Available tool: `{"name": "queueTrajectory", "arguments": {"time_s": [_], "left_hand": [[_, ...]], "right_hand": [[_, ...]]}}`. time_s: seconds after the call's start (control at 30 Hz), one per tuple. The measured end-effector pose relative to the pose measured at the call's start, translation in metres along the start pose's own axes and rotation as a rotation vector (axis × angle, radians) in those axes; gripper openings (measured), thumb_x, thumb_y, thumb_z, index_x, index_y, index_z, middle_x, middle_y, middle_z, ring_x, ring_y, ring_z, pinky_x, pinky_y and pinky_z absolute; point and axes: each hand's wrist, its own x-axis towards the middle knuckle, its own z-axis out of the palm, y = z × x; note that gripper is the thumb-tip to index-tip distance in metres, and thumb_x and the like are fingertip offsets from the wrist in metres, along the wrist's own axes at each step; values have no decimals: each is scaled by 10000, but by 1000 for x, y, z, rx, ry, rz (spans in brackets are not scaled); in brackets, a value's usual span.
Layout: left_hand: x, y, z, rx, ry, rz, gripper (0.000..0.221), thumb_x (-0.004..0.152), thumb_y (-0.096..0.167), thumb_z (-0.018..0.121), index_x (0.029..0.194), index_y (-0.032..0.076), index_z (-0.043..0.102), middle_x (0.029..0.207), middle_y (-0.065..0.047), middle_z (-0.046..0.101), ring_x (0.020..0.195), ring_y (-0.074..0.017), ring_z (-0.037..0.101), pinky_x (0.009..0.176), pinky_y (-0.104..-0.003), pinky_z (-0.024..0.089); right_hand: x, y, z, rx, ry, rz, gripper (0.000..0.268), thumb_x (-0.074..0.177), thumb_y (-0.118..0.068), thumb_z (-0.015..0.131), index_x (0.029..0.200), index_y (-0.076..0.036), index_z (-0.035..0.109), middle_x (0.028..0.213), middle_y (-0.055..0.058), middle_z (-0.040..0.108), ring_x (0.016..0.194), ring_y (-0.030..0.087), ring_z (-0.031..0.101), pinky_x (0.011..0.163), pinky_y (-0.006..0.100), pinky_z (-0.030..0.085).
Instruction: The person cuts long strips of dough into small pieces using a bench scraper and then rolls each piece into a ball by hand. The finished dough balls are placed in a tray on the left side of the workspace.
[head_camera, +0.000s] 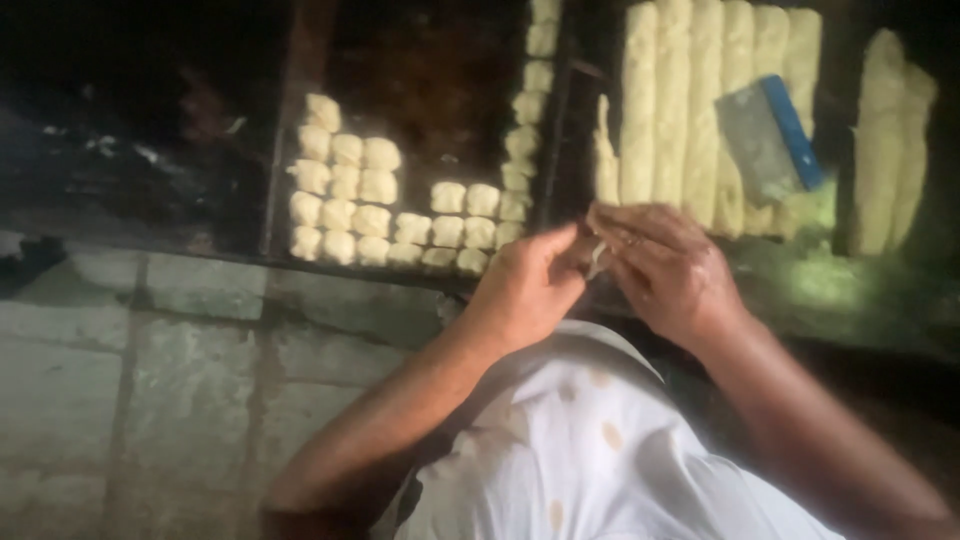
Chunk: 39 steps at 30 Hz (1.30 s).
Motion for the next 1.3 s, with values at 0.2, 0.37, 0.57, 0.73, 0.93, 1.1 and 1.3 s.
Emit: {"name": "queueTrajectory", "arguments": {"time_s": [0.2, 0.37, 0.57, 0.73, 0.93, 1.1, 1.3], "left_hand": [[-16, -19, -49, -296, 165, -155, 657, 949, 90, 663, 1539, 14, 384, 1092, -148, 755, 931, -134, 709, 793, -262, 572], [-38, -42, -113, -86, 511, 80, 525, 951, 3, 627, 1463, 23, 514, 1286, -154, 704, 1168, -232, 693, 996, -357, 559], [-45, -49, -161, 420, 687, 176, 291, 903, -10, 682, 1190, 38, 678, 1180, -108, 706, 1145, -307, 632, 1007, -437, 519], [-23, -65, -163, 682, 585, 315, 154, 871, 26, 719, 1023, 31, 743, 1123, -80, 699, 1173, -311, 554, 1031, -450, 457], [11, -71, -163, 908, 292, 373, 28, 755, 50, 697, 770, 56, 720, 1082, -79, 698, 1149, -322, 545, 993, -443, 460], [20, -72, -155, 912, 158, 283, 58, 808, 13, 717, 785, 66, 716, 985, -75, 646, 1068, -321, 516, 948, -429, 464], [37, -51, -132, 780, 115, 298, 166, 789, 11, 764, 938, 78, 735, 1039, -77, 679, 1095, -343, 516, 967, -443, 458]], "right_hand": [[49, 19, 58, 547, -443, 530, 310, 789, 4, 763, 1093, -35, 719, 1028, 106, 763, 913, 183, 745, 768, 314, 621], [132, 11, 108, 556, -528, 637, 234, 868, -128, 798, 1090, -74, 745, 987, 77, 792, 884, 169, 757, 781, 329, 636], [166, -25, 156, 29, -663, 413, 239, 956, -295, 718, 1143, -154, 766, 1034, 43, 790, 968, 193, 732, 869, 389, 583], [141, 4, 167, -409, -592, -31, 350, 978, -238, 657, 1317, -165, 699, 1080, 60, 772, 1126, 239, 659, 944, 438, 543], [103, 18, 87, -116, -384, 301, 279, 1087, -183, 564, 1330, -201, 701, 1250, 72, 740, 1043, 204, 709, 759, 355, 631], [34, 45, 36, -187, -176, 284, 208, 1039, -195, 689, 1228, -146, 759, 1200, 102, 767, 1083, 244, 726, 834, 355, 613], [-64, 83, -23, -108, -21, 496, 111, 1099, -133, 687, 1183, -101, 753, 1140, 97, 758, 1017, 205, 741, 887, 332, 593]]}}
